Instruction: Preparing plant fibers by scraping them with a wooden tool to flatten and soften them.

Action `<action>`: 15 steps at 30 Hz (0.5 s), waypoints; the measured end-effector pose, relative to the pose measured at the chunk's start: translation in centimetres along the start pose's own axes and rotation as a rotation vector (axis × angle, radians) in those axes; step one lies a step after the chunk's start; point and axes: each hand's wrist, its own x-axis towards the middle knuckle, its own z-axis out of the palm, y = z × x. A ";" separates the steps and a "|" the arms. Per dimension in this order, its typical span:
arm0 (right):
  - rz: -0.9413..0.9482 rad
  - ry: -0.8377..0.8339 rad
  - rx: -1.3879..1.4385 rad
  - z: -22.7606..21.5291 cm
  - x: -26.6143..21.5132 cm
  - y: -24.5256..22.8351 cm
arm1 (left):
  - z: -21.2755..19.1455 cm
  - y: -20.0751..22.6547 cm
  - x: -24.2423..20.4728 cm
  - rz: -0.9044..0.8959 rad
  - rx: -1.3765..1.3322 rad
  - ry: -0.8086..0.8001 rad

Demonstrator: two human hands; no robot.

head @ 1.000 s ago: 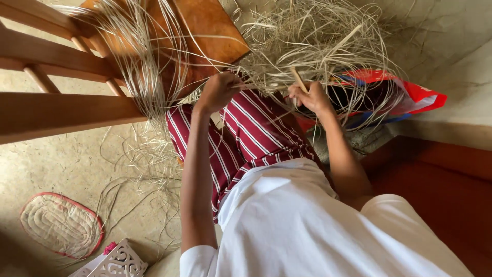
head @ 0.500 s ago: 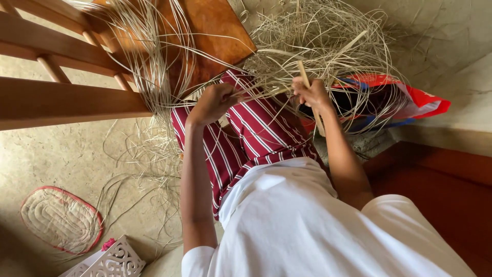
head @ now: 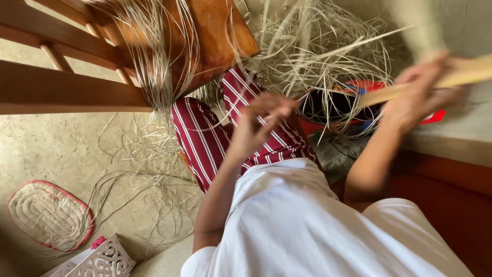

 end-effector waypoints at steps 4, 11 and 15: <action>0.810 -0.811 0.160 -0.2 -10.8 -3.8 | 3.1 -0.2 -0.3 -0.265 -0.313 -0.051; 0.352 -1.200 0.261 0.1 -17.2 -6.8 | 0.5 -3.6 -2.7 -0.357 -0.400 0.231; 0.248 -1.191 0.336 1.8 -15.2 -10.6 | 0.3 -2.9 -2.6 -0.294 -0.445 0.253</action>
